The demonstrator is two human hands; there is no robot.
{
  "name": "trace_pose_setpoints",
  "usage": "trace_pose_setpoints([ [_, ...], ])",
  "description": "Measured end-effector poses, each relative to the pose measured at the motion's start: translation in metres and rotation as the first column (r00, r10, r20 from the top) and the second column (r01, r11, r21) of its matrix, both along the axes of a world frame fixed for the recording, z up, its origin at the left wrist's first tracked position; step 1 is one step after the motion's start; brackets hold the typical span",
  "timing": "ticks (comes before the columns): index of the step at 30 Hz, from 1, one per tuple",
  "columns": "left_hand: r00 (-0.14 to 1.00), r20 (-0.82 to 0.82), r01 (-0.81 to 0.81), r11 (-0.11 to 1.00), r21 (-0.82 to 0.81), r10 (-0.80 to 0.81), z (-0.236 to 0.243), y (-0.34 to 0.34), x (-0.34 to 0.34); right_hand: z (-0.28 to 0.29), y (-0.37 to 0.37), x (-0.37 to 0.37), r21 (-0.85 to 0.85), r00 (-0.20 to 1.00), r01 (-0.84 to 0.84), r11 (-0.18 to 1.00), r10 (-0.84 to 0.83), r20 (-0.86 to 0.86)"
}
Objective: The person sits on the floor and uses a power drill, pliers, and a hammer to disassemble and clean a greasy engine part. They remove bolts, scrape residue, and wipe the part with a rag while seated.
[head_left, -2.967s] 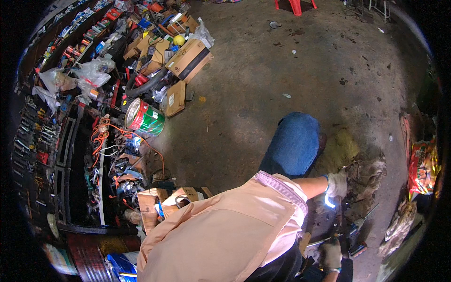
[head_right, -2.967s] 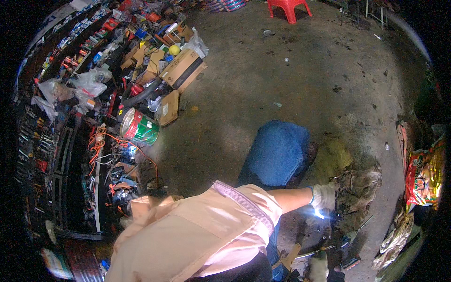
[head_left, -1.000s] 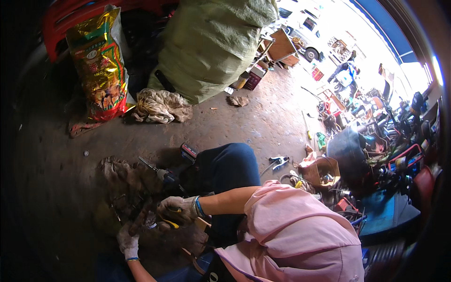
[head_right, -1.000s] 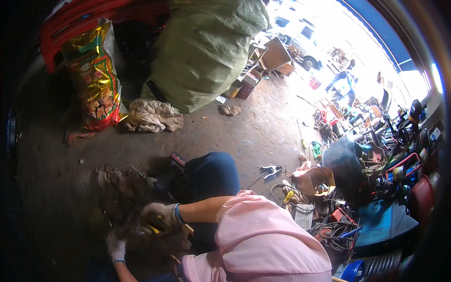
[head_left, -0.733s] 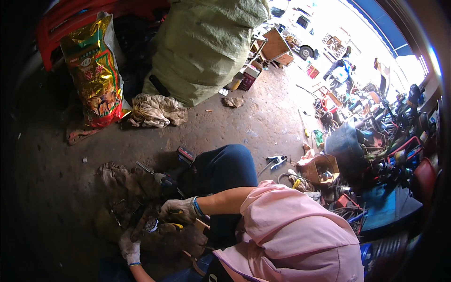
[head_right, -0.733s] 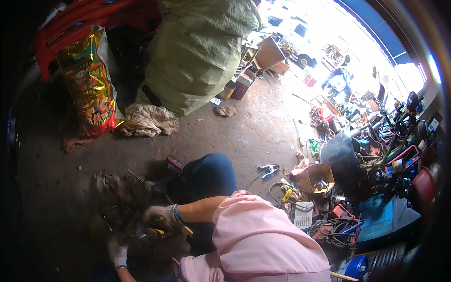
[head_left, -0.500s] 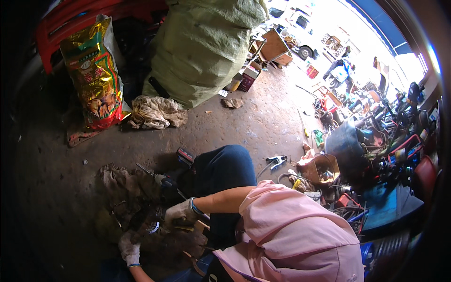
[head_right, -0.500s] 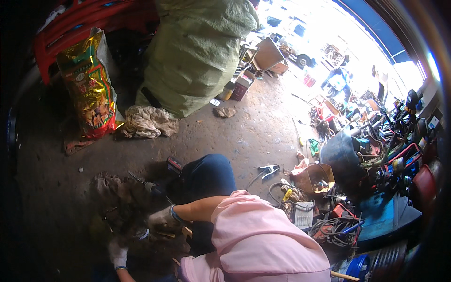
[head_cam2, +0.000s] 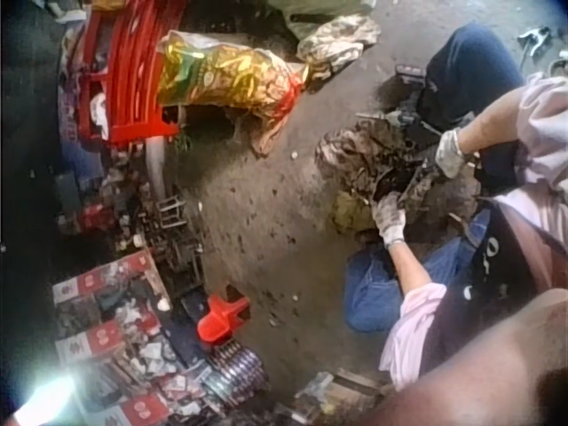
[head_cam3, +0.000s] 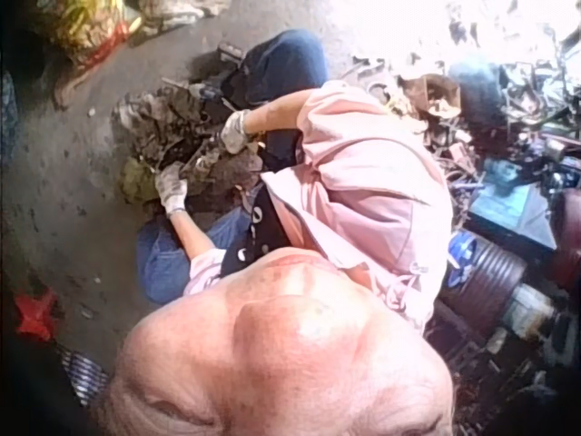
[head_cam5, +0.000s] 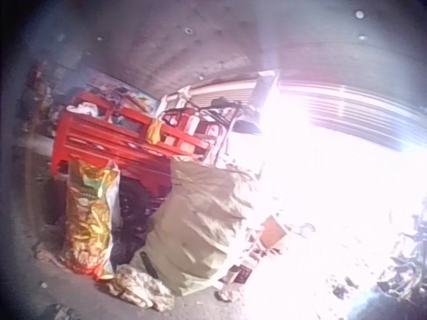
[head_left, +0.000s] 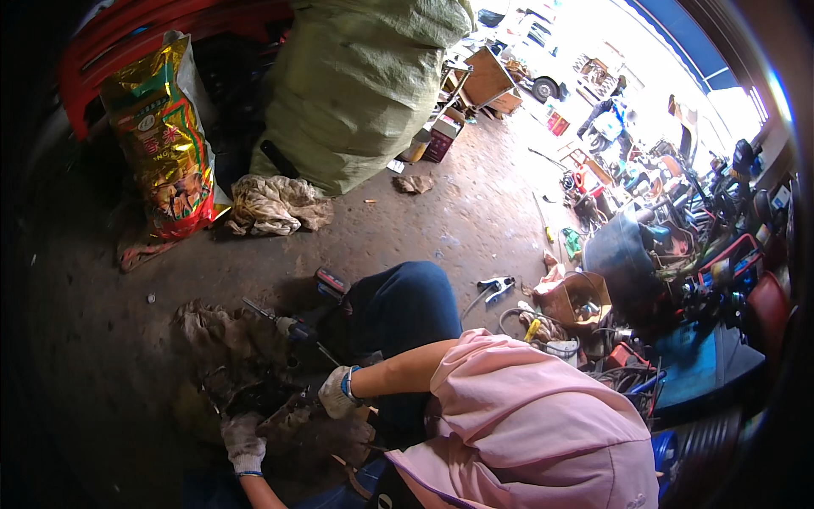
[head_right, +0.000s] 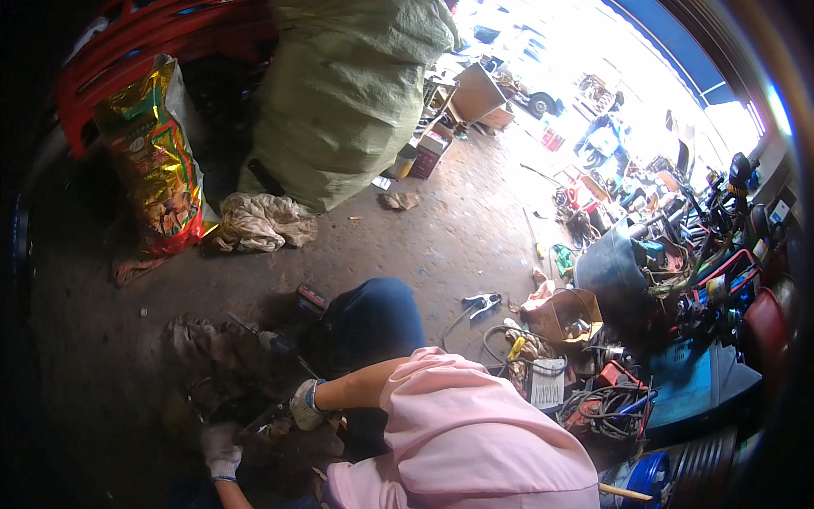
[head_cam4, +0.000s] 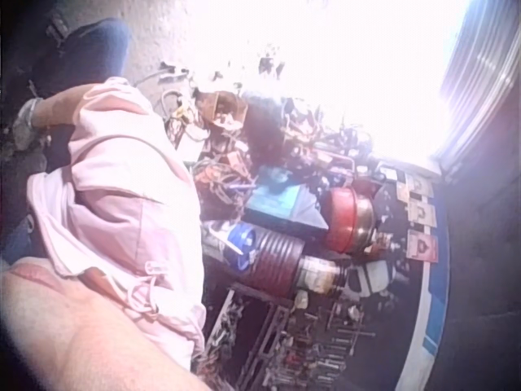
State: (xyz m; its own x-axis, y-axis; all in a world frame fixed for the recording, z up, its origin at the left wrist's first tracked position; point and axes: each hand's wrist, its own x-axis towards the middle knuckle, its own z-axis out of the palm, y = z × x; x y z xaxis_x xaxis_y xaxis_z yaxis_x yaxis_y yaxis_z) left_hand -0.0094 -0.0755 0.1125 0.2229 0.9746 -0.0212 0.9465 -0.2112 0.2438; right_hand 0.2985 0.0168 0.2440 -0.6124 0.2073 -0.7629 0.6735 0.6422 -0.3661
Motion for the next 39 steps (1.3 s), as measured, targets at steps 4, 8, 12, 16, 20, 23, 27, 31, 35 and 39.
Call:
trace_pose_setpoints([
  [4,0.997,0.076,0.021,1.000,-0.013,-0.020,0.013,0.005,0.004,0.009,0.001,-0.001,0.010,0.999,-0.046,0.999,0.046,0.016],
  [8,0.998,0.048,0.041,0.999,-0.001,-0.041,0.026,0.011,0.011,0.022,0.006,-0.002,-0.069,0.995,0.030,0.997,-0.024,0.096],
  [12,0.998,0.062,-0.007,0.995,-0.099,0.013,0.031,0.013,0.013,0.023,0.010,-0.003,-0.096,0.989,-0.079,0.992,0.090,0.117],
  [16,0.997,0.072,0.020,0.995,-0.093,-0.013,0.034,0.013,0.014,0.012,0.005,-0.004,-0.062,0.994,-0.056,0.997,0.062,0.086],
  [20,0.999,0.035,0.039,0.996,-0.078,-0.036,0.038,0.014,0.015,0.003,0.001,-0.005,0.007,0.996,0.008,1.000,-0.008,0.086],
  [23,0.999,0.033,0.023,0.987,-0.161,-0.018,0.041,0.014,0.015,0.002,0.001,-0.004,0.038,0.983,-0.166,0.985,0.163,0.079],
  [27,1.000,0.009,0.028,0.994,-0.107,-0.027,0.043,0.014,0.017,0.003,0.002,-0.003,0.051,0.979,-0.198,0.979,0.195,0.052],
  [31,0.999,0.001,0.035,0.998,-0.059,-0.035,0.046,0.014,0.020,0.004,0.001,-0.003,0.075,0.971,-0.237,0.969,0.236,0.025],
  [35,1.000,-0.001,0.016,0.993,-0.113,-0.016,0.050,0.016,0.021,0.007,0.004,-0.001,-0.025,0.977,-0.208,0.978,0.209,0.041],
  [39,0.999,-0.029,0.035,0.998,-0.047,-0.036,0.049,0.015,0.020,0.009,0.007,-0.002,-0.113,0.992,-0.103,0.988,0.111,0.064],
])
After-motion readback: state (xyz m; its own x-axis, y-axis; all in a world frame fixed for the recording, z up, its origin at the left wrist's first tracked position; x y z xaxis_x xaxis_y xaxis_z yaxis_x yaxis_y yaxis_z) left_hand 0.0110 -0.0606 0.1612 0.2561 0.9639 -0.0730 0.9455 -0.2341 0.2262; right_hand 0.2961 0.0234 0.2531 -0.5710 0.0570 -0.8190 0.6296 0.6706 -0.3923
